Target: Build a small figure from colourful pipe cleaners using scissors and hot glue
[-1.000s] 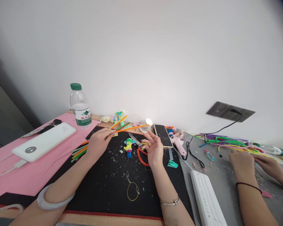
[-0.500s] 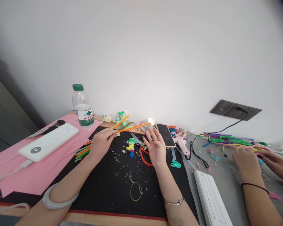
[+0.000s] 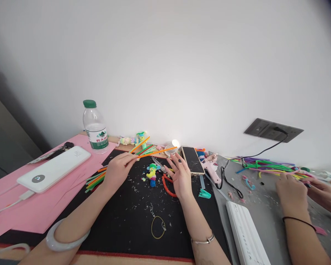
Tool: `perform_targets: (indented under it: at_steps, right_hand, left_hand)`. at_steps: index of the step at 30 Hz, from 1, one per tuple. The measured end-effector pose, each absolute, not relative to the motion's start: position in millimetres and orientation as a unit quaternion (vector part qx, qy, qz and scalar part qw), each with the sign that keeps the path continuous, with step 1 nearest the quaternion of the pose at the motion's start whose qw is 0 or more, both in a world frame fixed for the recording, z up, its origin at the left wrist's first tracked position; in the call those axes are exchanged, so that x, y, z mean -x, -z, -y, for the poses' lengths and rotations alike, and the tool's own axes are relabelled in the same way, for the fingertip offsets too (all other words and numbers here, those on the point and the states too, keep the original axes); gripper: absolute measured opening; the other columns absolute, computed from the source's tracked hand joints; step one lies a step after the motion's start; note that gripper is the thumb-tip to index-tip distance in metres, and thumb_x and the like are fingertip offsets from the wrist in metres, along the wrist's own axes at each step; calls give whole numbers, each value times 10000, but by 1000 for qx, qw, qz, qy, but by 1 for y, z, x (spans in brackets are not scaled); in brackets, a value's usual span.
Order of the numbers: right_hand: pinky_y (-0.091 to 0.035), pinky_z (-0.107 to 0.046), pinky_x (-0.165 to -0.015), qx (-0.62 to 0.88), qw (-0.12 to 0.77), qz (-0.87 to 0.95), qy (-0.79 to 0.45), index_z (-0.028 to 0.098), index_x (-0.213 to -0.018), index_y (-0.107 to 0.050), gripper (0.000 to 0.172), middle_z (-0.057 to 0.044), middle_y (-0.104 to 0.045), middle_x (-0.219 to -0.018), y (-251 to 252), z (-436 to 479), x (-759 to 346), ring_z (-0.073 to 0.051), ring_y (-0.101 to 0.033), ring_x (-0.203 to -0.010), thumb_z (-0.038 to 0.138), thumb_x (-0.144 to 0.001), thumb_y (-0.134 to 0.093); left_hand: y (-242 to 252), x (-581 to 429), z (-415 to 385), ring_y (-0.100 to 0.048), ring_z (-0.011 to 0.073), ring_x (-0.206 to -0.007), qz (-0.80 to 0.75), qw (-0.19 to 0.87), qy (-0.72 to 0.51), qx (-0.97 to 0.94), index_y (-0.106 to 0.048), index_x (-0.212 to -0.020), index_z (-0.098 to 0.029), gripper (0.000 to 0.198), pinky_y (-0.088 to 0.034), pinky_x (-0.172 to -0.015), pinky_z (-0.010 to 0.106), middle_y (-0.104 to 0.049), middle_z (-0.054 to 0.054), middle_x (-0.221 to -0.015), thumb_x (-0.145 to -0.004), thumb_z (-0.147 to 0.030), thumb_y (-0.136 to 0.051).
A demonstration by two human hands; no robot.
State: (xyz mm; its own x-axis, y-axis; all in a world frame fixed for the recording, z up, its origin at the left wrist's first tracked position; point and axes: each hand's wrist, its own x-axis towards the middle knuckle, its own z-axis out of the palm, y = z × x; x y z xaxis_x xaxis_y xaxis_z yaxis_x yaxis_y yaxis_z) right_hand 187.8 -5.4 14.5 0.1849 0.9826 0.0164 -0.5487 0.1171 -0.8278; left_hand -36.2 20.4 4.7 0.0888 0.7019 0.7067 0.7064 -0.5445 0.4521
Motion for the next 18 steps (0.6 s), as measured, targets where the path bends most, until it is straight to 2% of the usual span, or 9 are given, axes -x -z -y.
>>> perform_targets:
  at_steps: [3,6,9,13,15,18]
  right_hand:
    - [-522,-324,-889,360,669,353,-546,216,-1033,-665,313,-69,-653,-1170,-11,6,-183,-208,-597,-1111,265,-728,-717]
    - [-549,-252,-685,346,615,417,-573,190,-946,-690,255,-39,-704,-880,-7,7,-177,-149,-656,-782,274,-710,-742]
    - [-486,-212,-508,349,580,449,-583,149,-818,-689,192,-13,-662,-654,-6,8,-174,-99,-568,-515,321,-738,-723]
    - [-428,-186,-455,373,676,379,-510,151,-761,-644,244,3,-635,-613,-8,4,-185,-73,-506,-470,388,-753,-704]
    - [-412,-176,-447,380,729,328,-466,164,-750,-617,258,20,-615,-597,-11,1,-192,-70,-498,-478,407,-746,-705]
    - [-385,-173,-415,374,732,316,-473,175,-736,-593,255,37,-596,-574,-14,2,-193,-69,-480,-455,380,-703,-741]
  left_hand:
    - [-4,33,-19,-666,194,-834,443,-4,467,765,-725,-889,-194,276,-518,-800,317,-735,64,-888,-915,-328,-485]
    - [-1,28,-17,-662,188,-849,397,-22,441,805,-725,-908,-205,271,-514,-821,317,-733,62,-897,-921,-323,-481]
    - [0,24,-16,-657,181,-854,366,-52,406,836,-716,-947,-213,276,-508,-807,305,-727,55,-903,-931,-326,-464]
    - [-5,26,-16,-653,174,-807,407,-92,379,826,-699,-905,-206,286,-492,-756,291,-715,43,-882,-933,-349,-452]
    - [-7,29,-17,-641,181,-781,448,-95,384,802,-685,-823,-202,297,-476,-730,299,-703,38,-834,-923,-375,-465]
    - [-9,30,-17,-631,183,-765,469,-106,396,782,-678,-801,-204,293,-464,-714,298,-696,33,-814,-913,-385,-476]
